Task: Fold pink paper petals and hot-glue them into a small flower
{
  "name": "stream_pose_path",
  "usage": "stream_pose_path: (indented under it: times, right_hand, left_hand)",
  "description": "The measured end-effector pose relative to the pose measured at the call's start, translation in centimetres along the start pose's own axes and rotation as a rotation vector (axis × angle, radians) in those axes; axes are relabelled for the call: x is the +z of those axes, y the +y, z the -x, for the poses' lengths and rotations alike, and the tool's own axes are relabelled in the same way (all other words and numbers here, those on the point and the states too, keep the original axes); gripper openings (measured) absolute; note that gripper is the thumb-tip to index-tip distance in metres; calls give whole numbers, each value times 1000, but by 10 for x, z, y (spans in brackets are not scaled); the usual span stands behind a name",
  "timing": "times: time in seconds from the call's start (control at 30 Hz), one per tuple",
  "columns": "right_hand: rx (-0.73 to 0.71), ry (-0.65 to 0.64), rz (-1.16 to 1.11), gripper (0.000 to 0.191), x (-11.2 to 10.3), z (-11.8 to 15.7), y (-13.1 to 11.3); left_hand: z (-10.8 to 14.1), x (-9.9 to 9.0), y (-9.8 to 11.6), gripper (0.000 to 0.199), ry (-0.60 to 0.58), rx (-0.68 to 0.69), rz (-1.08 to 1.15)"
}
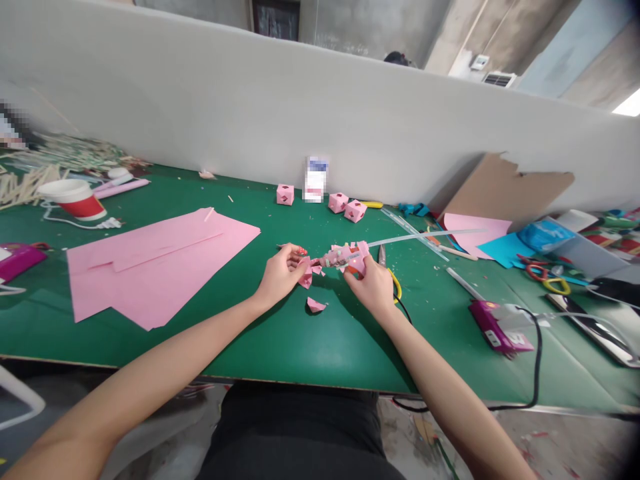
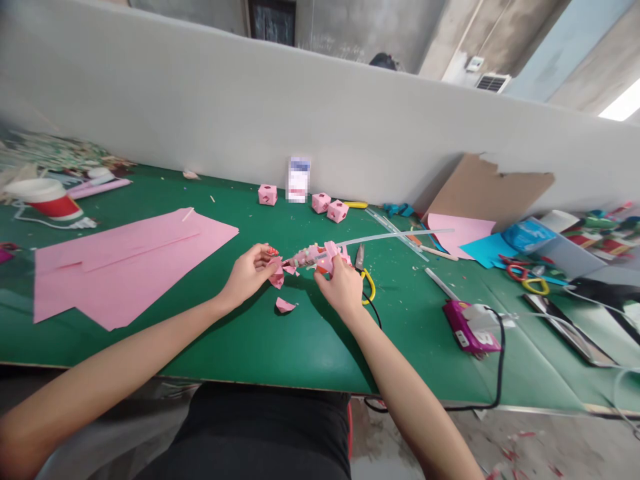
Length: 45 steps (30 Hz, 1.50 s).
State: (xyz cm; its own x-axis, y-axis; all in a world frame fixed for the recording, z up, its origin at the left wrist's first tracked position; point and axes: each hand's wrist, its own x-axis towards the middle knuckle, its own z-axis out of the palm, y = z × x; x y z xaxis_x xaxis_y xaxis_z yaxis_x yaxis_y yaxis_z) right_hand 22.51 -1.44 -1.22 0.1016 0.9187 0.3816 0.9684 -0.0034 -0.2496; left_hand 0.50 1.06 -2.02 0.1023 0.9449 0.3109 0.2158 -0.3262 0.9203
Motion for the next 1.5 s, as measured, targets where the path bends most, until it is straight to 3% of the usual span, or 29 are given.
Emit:
stream_pose_path:
  times: [1.5]
  right_hand:
    - [16, 4, -31, 27, -3, -1, -2]
  left_hand:
    - [1, 0, 2, 24, -22, -16, 1]
